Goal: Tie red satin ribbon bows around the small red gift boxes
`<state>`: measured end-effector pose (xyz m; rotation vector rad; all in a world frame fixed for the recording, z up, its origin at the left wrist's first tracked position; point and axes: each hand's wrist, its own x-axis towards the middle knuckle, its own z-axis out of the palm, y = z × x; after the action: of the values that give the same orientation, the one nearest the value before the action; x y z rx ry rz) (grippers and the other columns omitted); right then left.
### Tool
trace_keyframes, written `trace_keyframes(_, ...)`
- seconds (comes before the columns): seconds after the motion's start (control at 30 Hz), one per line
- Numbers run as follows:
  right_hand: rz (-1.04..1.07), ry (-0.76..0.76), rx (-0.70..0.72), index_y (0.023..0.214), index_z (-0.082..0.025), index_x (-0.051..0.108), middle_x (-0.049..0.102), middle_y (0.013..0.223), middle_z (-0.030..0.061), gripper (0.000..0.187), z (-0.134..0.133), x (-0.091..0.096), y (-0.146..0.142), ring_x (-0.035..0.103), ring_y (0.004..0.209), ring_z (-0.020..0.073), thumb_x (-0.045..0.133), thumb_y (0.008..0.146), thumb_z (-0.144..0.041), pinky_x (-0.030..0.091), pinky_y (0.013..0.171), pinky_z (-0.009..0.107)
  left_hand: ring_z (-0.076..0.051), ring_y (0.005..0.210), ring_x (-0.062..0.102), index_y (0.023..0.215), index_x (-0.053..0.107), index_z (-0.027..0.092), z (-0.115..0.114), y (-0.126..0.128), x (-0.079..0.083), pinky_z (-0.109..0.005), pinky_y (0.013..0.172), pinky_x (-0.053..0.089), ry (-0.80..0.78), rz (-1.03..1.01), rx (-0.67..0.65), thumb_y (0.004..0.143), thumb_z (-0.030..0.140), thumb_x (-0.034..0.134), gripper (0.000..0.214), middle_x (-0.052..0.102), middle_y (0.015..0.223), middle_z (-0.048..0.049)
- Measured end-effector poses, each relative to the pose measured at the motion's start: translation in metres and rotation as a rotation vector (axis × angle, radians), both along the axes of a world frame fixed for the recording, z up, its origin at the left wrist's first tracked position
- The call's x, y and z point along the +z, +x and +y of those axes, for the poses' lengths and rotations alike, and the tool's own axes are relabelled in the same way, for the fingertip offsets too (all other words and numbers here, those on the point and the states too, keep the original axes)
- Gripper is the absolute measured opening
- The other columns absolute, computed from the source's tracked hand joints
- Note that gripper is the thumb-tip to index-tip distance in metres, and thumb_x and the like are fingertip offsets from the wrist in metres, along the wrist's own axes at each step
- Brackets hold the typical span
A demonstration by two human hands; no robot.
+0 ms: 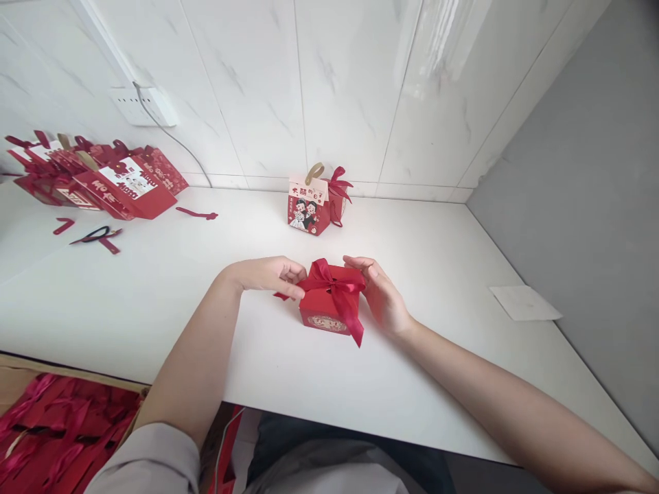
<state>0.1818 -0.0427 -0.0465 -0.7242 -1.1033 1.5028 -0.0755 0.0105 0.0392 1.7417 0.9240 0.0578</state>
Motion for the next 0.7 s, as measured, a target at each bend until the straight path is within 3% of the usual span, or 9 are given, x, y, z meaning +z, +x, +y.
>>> trace_keyframes(0.03, 0.012, -0.033, -0.024, 0.112, -0.032, 0.064, 0.058, 0.136, 0.0015, 0.034, 0.0, -0.005, -0.001, 0.053, 0.125, 0.027, 0.052, 0.092, -0.055, 0.039, 0.108, 0.046, -0.024, 0.092, 0.067, 0.114, 0.068, 0.023, 0.0, -0.002, -0.001, -0.03, 0.07, 0.053, 0.039, 0.001, -0.019, 0.067, 0.04, 0.081, 0.051, 0.071, 0.104, -0.0095)
trace_keyframes(0.1, 0.033, -0.081, -0.075, 0.11, -0.031, 0.065, 0.06, 0.133, 0.0014, 0.036, 0.002, -0.013, -0.004, 0.051, 0.128, 0.0267, 0.049, 0.092, -0.059, 0.038, 0.11, 0.045, -0.03, 0.124, 0.057, 0.144, 0.043, 0.03, -0.003, -0.003, -0.004, -0.035, 0.09, 0.052, 0.143, 0.011, -0.028, 0.059, 0.038, 0.086, 0.096, 0.056, 0.138, -0.012)
trace_keyframes(0.2, 0.11, -0.127, -0.148, 0.103, -0.031, 0.068, 0.062, 0.129, 0.0007, 0.038, 0.007, -0.019, -0.006, 0.044, 0.135, 0.0259, 0.048, 0.091, -0.061, 0.032, 0.114, 0.044, -0.034, 0.141, 0.039, 0.154, 0.019, 0.031, -0.008, 0.006, -0.008, -0.04, 0.104, 0.045, 0.235, 0.024, -0.041, 0.054, 0.039, 0.089, 0.122, 0.034, 0.157, -0.013)
trace_keyframes(0.37, 0.188, -0.186, -0.198, 0.098, -0.03, 0.07, 0.064, 0.124, 0.0018, 0.043, 0.013, -0.017, -0.006, 0.045, 0.135, 0.0286, 0.049, 0.088, -0.067, 0.029, 0.117, 0.047, -0.032, 0.128, 0.053, 0.139, 0.039, 0.024, -0.009, 0.03, -0.017, -0.043, 0.104, 0.048, 0.291, -0.13, -0.096, 0.06, 0.037, 0.086, 0.093, 0.053, 0.139, -0.0126)
trace_keyframes(0.57, 0.216, -0.196, -0.227, 0.114, -0.035, 0.065, 0.057, 0.139, -0.0012, 0.048, 0.019, -0.019, -0.002, 0.039, 0.142, 0.0231, 0.047, 0.087, -0.069, 0.022, 0.121, 0.045, -0.03, 0.138, 0.043, 0.145, 0.032, 0.03, -0.003, 0.03, -0.024, -0.041, 0.104, 0.05, 0.71, -0.12, 0.284, 0.071, 0.036, 0.078, 0.088, 0.038, 0.153, -0.0102)
trace_keyframes(0.7, 0.184, -0.189, -0.228, 0.119, -0.034, 0.064, 0.052, 0.146, 0.0003, 0.051, 0.02, -0.02, -0.001, 0.039, 0.142, 0.0229, 0.048, 0.086, -0.07, 0.025, 0.119, 0.045, -0.026, 0.143, 0.036, 0.143, 0.035, 0.029, 0.005, 0.021, -0.028, -0.041, 0.115, 0.04, 0.949, -0.038, 0.321, 0.076, 0.027, 0.072, 0.076, 0.035, 0.157, -0.0059)
